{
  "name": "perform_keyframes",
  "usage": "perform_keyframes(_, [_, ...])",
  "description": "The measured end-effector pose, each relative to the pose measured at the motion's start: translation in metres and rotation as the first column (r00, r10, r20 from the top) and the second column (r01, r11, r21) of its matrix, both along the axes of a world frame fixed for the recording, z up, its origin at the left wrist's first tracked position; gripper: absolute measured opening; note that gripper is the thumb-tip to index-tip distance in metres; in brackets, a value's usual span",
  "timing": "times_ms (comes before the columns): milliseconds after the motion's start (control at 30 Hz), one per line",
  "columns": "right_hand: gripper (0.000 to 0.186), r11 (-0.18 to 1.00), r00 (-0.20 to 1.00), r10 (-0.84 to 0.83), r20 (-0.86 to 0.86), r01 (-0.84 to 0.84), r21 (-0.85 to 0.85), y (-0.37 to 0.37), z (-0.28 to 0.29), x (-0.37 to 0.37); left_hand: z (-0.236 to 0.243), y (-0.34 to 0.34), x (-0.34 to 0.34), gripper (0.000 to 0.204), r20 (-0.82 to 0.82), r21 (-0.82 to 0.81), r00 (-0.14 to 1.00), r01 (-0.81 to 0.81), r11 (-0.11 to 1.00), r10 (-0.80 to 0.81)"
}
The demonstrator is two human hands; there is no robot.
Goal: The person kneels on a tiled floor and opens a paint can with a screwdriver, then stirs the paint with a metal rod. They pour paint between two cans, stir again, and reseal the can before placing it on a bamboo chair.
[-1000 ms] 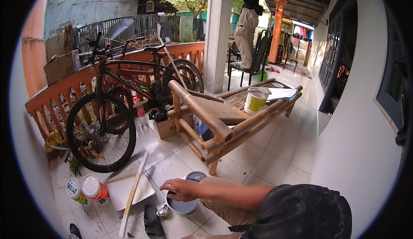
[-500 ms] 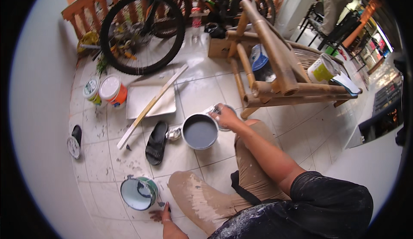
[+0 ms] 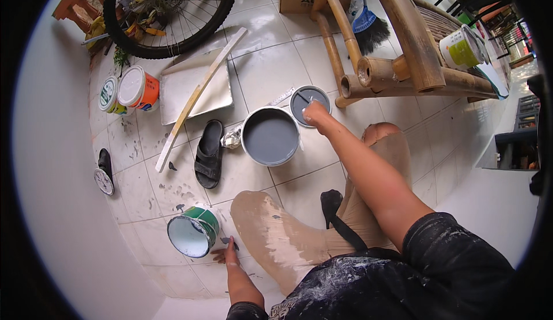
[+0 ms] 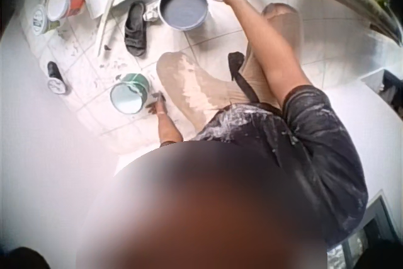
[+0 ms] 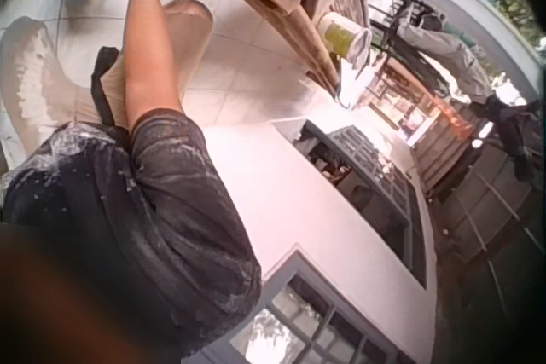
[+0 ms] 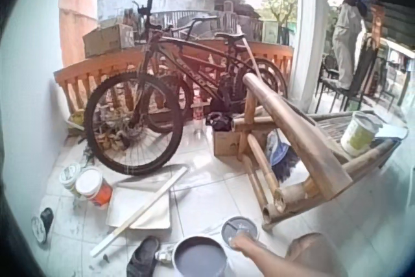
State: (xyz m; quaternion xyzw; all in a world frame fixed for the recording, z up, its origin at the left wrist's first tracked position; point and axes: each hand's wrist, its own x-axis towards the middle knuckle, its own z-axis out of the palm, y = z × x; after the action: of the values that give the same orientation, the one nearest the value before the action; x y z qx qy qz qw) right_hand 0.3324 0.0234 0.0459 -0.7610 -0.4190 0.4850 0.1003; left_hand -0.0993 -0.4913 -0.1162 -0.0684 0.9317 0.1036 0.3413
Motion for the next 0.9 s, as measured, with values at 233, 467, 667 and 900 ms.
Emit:
perform_keyframes(233, [0.024,0.78,0.711,-0.618,-0.337,0.497,-0.381,-0.116,-0.111,-0.016,0.065,-0.024,0.022,0.113,0.415,0.183,0.841,0.295,0.938,-0.346])
perform_keyframes(467, [0.012,0.471,0.212,-0.823,-0.526,0.773,-0.425,-0.15,-0.109,-0.057,0.183,0.094,0.096,0.07,-0.205,0.403,0.682,0.713,0.574,-0.702])
perform_keyframes(667, [0.007,0.542,0.02,-0.718,-0.695,0.644,-0.541,-0.182,-0.08,-0.076,0.248,0.22,0.162,0.055,-0.408,0.603,0.629,0.73,0.322,-0.662])
perform_keyframes(900, [0.011,0.633,-0.107,-0.597,-0.795,0.547,-0.548,-0.194,-0.064,-0.074,0.227,0.316,0.221,0.052,-0.577,0.473,0.35,0.88,0.047,-0.738])
